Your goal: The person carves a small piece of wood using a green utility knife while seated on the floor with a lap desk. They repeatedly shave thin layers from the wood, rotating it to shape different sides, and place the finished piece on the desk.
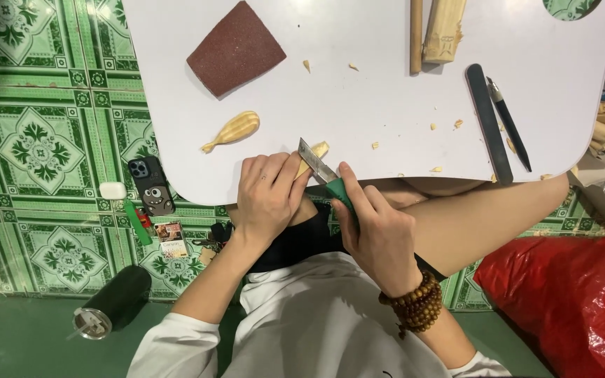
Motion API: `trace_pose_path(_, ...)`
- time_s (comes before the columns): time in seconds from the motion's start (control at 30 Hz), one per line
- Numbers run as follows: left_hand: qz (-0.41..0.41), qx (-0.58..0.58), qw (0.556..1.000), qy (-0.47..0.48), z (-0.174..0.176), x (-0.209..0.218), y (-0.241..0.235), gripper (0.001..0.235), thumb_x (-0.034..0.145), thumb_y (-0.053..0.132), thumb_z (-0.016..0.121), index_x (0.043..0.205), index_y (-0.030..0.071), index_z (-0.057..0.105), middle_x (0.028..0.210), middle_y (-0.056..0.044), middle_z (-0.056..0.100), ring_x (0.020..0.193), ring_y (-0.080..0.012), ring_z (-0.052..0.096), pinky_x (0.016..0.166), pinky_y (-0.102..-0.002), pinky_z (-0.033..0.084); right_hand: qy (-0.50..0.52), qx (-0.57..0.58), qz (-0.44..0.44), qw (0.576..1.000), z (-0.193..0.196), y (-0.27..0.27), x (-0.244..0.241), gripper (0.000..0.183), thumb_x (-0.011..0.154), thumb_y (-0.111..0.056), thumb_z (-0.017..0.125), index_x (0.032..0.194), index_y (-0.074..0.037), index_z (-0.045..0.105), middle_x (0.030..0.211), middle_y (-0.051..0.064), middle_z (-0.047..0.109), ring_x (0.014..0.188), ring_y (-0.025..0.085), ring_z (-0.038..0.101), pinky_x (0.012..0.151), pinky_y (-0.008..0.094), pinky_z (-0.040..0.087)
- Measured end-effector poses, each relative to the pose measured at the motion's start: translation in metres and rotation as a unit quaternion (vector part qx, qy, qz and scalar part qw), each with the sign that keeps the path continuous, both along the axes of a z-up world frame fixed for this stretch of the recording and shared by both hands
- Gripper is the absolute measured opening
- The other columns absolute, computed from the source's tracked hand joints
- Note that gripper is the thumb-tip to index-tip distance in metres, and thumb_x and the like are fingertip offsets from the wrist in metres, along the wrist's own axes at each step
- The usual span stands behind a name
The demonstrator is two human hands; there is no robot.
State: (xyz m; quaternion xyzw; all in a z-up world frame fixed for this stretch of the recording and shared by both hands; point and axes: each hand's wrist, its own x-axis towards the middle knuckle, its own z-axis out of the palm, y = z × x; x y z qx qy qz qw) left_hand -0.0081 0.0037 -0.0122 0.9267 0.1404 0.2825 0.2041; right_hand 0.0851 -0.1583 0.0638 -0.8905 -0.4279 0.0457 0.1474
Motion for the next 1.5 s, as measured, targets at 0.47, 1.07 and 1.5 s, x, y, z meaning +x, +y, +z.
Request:
trace_pose_path(0.47, -0.006, -0.008, 1.000, -0.006, -0.003, -0.001, 0.000, 0.022, 0.098, 0.023, 0.072, 0.104, 0.002, 0.073, 0.088, -0.009, 0.063, 0.071, -0.0273, 0.061, 0.071, -0.038, 0.051, 0.002, -0.040, 0.009, 0.999, 0.007, 0.012, 0.005, 0.044, 0.103, -0.039, 0.049, 0.143, -0.024, 0.061, 0.067, -0.006, 0.046, 0.042, 0.015, 0.054, 0.041, 0.027, 0.045)
trace_pose_path(1.07, -0.006, -0.003, 1.000, -0.015, -0.003, 0.004, 0.002, 0.023, 0.098, 0.023, 0.072, 0.106, 0.001, 0.073, 0.086, -0.008, 0.062, 0.070, -0.0261, 0.060, 0.069, -0.037, 0.052, -0.128, -0.065, 0.016, 0.990, 0.004, 0.000, -0.001, 0.044, 0.102, -0.041, 0.049, 0.141, -0.026, 0.063, 0.072, -0.009, 0.044, 0.035, 0.006, 0.041, 0.038, 0.019, 0.037)
trace_pose_path(1.5, -0.009, -0.006, 0.999, -0.033, -0.009, 0.004, 0.001, 0.024, 0.095, 0.023, 0.075, 0.106, 0.001, 0.074, 0.084, -0.009, 0.063, 0.068, -0.0260, 0.061, 0.069, -0.037, 0.054, -0.131, -0.061, 0.017, 0.989, -0.003, 0.004, -0.002, 0.044, 0.105, -0.040, 0.046, 0.142, -0.023, 0.063, 0.075, -0.007, 0.044, 0.037, 0.006, 0.038, 0.037, 0.020, 0.034)
